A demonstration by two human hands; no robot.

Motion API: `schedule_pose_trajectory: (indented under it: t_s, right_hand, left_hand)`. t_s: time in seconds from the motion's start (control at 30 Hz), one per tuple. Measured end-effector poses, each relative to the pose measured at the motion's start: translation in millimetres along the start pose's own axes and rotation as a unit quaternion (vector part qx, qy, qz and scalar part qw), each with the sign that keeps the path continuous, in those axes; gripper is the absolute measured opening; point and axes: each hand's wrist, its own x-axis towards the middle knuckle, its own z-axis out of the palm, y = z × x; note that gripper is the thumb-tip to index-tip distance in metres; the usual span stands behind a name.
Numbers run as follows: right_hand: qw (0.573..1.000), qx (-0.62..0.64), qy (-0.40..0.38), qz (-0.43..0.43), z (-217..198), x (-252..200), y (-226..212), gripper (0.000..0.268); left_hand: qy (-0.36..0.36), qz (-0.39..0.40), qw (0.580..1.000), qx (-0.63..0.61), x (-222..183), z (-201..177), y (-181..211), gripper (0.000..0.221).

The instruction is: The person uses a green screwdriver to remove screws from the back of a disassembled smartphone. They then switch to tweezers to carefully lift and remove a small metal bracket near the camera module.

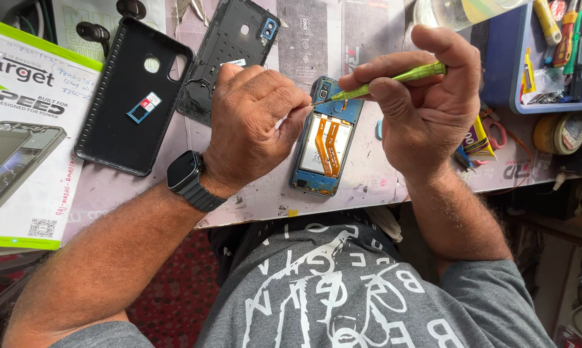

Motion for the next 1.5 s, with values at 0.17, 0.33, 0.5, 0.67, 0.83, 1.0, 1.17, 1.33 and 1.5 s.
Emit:
schedule_pose_trajectory:
  t_s: [0.17,0.33,0.5,0.67,0.83,1.0,1.17,1.33,1.5]
  right_hand:
    - [1.0,-0.006,-0.007,-0.006,1,-3,3,0.045]
    - [1.0,0.005,-0.002,0.008,1,-4,6,0.045]
    - [1.0,0.0,0.005,-0.002,-3,-3,6,0.045]
    - [1.0,-0.002,0.023,-0.003,-5,-7,3,0.044]
    - [1.0,-0.01,0.028,-0.003,-4,-11,2,0.044]
    - [0.999,0.006,0.031,0.001,-4,-10,2,0.045]
    - [0.999,-0.005,0.035,-0.006,0,-12,-2,0.046]
    - [0.999,-0.026,0.022,-0.03,5,-11,-5,0.045]
    - [0.999,-0.033,0.004,-0.034,8,-9,-7,0.045]
  left_hand:
    - [-0.006,-0.006,1.0,-0.002,-1,-1,-1,0.011]
    - [-0.023,-0.006,1.0,0.002,-1,-2,-1,0.007]
    - [-0.015,0.001,1.0,-0.004,-1,-2,0,0.007]
    - [-0.01,-0.004,1.0,-0.005,0,-4,-1,0.01]
    - [-0.015,-0.003,1.0,-0.016,1,-4,-2,0.007]
    - [-0.005,-0.01,1.0,-0.014,0,-4,-2,0.01]
    - [-0.006,-0.001,1.0,-0.012,-1,-4,-3,0.008]
    - [-0.013,0.015,1.0,-0.017,0,-4,-5,0.012]
    - [-0.015,0.012,1.0,-0.018,-1,-4,-5,0.012]
